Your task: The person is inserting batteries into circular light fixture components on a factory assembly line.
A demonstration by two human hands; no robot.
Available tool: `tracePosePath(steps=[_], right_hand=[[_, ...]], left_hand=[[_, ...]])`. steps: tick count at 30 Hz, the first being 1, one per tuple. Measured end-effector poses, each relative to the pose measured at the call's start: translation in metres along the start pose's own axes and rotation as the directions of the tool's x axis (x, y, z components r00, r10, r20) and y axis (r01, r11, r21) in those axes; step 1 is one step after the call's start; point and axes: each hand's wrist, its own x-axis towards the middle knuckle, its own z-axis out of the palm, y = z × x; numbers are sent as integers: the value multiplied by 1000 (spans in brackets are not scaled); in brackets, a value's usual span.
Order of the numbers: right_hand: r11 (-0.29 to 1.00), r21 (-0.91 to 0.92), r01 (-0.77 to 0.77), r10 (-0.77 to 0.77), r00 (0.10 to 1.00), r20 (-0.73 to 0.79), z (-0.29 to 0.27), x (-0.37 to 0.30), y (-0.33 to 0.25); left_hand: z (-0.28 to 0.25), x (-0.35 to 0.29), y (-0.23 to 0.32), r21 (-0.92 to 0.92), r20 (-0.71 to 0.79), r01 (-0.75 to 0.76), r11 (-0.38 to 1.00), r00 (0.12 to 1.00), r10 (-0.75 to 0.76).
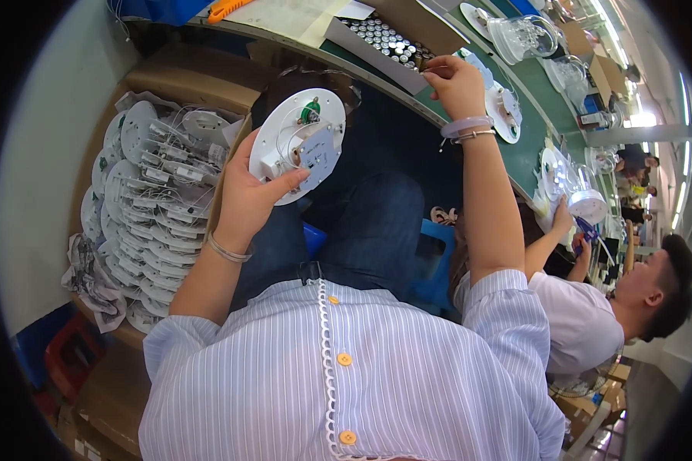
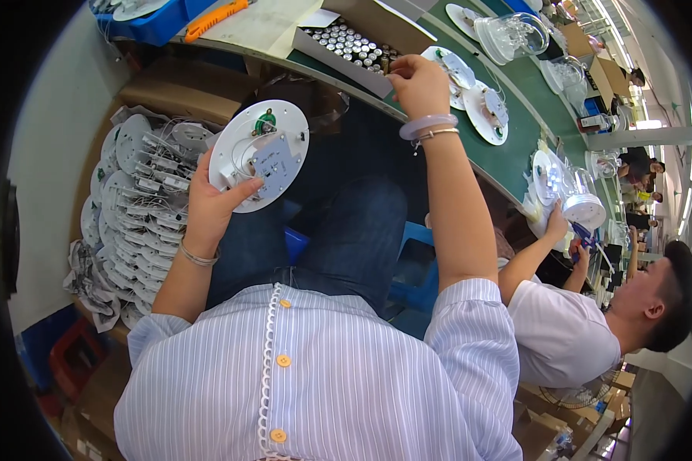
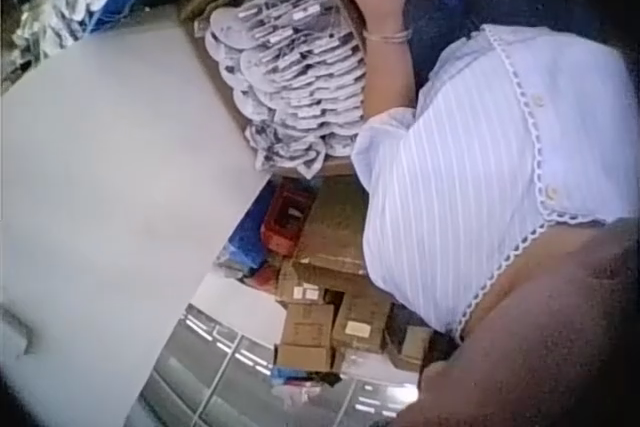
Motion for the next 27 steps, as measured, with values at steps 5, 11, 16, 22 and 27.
tracePosePath(steps=[5,11,16,22,27], right_hand=[[943,-330,-35,61,996,68,-2,12,-17],[615,-788,33,17,998,54,12,22,-45],[692,-711,-126,116,991,-63,27,34,-58],[797,-601,-58,36,998,-49,13,22,-37],[949,95,299,-238,883,-404,3,-23,-31]], left_hand=[[6,2,-2,-33,34,4,999,999,-3],[9,0,1,39,21,55,998,998,-56],[6,-6,2,114,-5,-6,994,1000,7],[1,-10,-5,266,51,-127,956,992,118],[16,-5,9,578,338,-463,672,885,320]])
